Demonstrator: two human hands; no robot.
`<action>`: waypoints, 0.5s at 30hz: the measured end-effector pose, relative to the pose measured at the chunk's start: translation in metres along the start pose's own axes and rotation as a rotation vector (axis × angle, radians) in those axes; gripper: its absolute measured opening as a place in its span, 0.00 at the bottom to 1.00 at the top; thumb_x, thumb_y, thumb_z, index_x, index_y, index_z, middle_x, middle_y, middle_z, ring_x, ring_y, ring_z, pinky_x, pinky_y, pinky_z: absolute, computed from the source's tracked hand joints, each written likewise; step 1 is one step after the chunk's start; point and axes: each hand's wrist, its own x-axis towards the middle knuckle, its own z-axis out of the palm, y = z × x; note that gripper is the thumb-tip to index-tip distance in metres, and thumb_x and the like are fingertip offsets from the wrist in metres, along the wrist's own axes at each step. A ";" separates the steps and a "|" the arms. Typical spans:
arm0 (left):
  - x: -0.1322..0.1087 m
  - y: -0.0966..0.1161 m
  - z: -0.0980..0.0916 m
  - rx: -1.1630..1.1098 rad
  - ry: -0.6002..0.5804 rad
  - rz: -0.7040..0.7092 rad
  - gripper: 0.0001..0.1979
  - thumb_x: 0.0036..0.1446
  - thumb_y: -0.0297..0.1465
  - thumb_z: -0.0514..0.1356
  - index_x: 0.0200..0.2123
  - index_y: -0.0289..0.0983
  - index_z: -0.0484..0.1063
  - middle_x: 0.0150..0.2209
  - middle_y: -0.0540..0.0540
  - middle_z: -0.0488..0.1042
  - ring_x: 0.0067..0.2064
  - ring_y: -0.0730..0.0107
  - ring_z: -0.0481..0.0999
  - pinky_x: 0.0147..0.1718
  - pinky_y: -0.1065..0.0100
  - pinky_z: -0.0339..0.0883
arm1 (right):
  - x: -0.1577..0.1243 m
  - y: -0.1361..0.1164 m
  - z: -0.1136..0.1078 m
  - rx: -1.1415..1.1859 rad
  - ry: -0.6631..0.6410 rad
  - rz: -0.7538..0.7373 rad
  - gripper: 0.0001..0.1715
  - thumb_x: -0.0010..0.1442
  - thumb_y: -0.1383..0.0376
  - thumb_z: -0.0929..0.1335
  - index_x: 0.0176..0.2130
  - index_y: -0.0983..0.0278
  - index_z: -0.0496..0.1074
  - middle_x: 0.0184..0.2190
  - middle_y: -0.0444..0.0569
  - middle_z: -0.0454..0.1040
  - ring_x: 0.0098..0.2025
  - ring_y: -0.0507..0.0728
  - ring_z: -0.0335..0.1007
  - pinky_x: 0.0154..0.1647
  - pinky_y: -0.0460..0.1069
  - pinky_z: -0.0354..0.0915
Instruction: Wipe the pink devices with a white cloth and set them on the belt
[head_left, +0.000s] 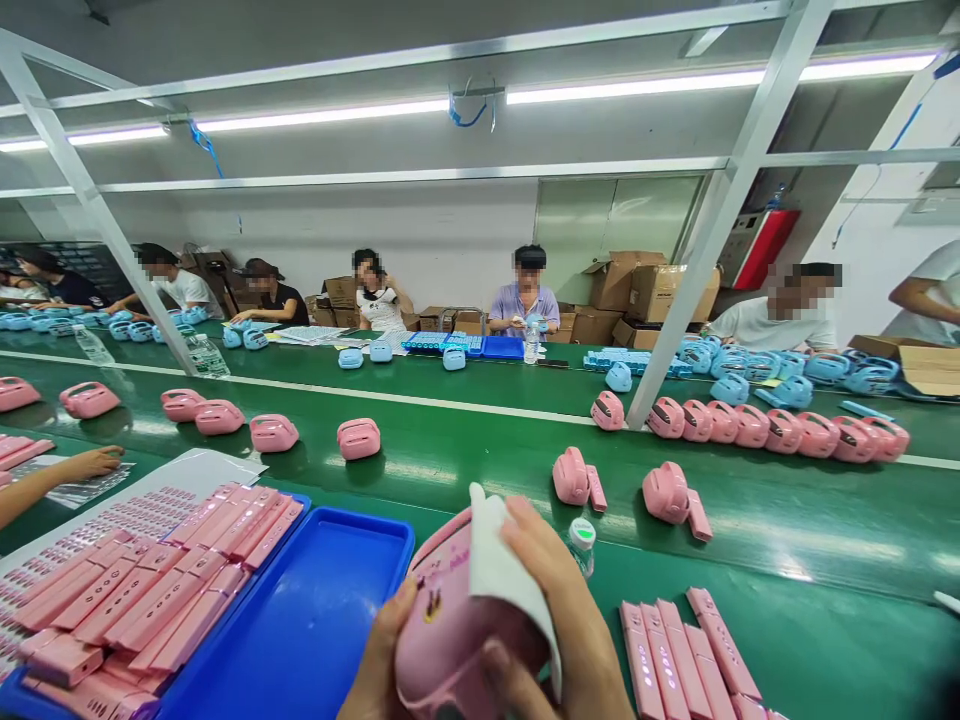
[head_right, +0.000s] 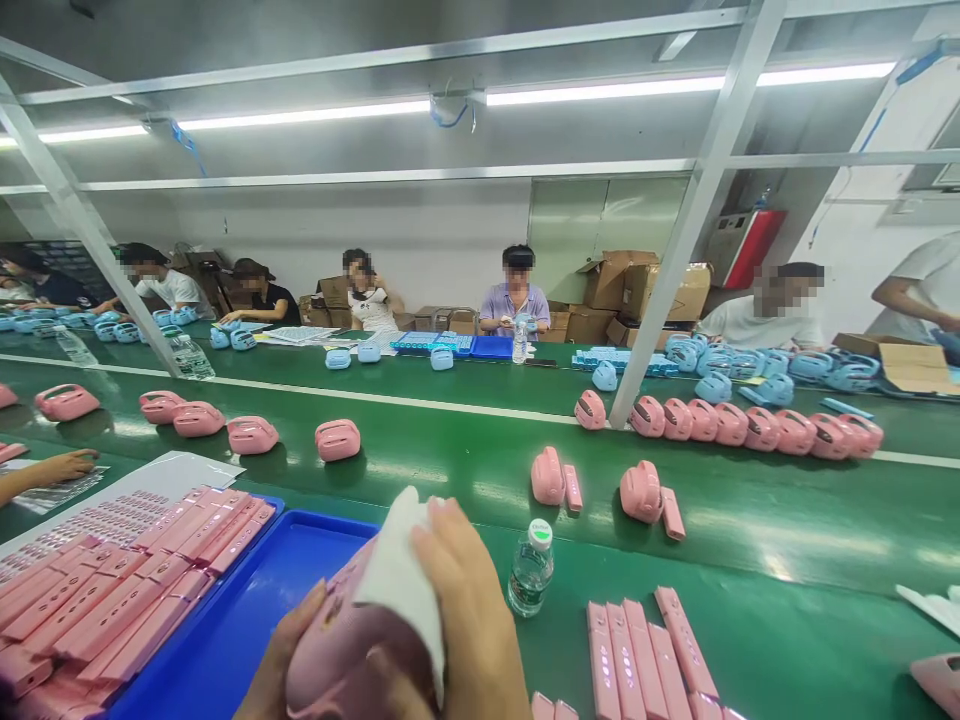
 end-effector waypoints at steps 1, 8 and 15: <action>0.001 -0.001 0.001 0.015 -0.002 0.021 0.33 0.57 0.43 0.57 0.63 0.44 0.53 0.49 0.42 0.75 0.48 0.53 0.75 0.47 0.53 0.71 | -0.002 0.004 0.003 0.106 0.018 0.118 0.32 0.60 0.49 0.65 0.59 0.59 0.62 0.61 0.53 0.60 0.63 0.64 0.54 0.61 0.55 0.58; 0.031 0.002 -0.015 0.187 0.115 0.123 0.35 0.51 0.49 0.60 0.60 0.45 0.58 0.52 0.42 0.74 0.52 0.50 0.73 0.49 0.51 0.68 | -0.014 0.039 0.008 0.739 0.197 0.711 0.41 0.51 0.47 0.71 0.59 0.61 0.62 0.54 0.55 0.69 0.57 0.64 0.64 0.57 0.58 0.60; 0.047 0.014 -0.027 0.329 0.299 0.243 0.27 0.41 0.40 0.69 0.46 0.40 0.69 0.46 0.43 0.76 0.53 0.53 0.72 0.54 0.56 0.65 | -0.013 0.062 0.021 1.023 0.020 1.032 0.37 0.53 0.42 0.67 0.49 0.67 0.73 0.45 0.56 0.76 0.49 0.63 0.71 0.53 0.55 0.64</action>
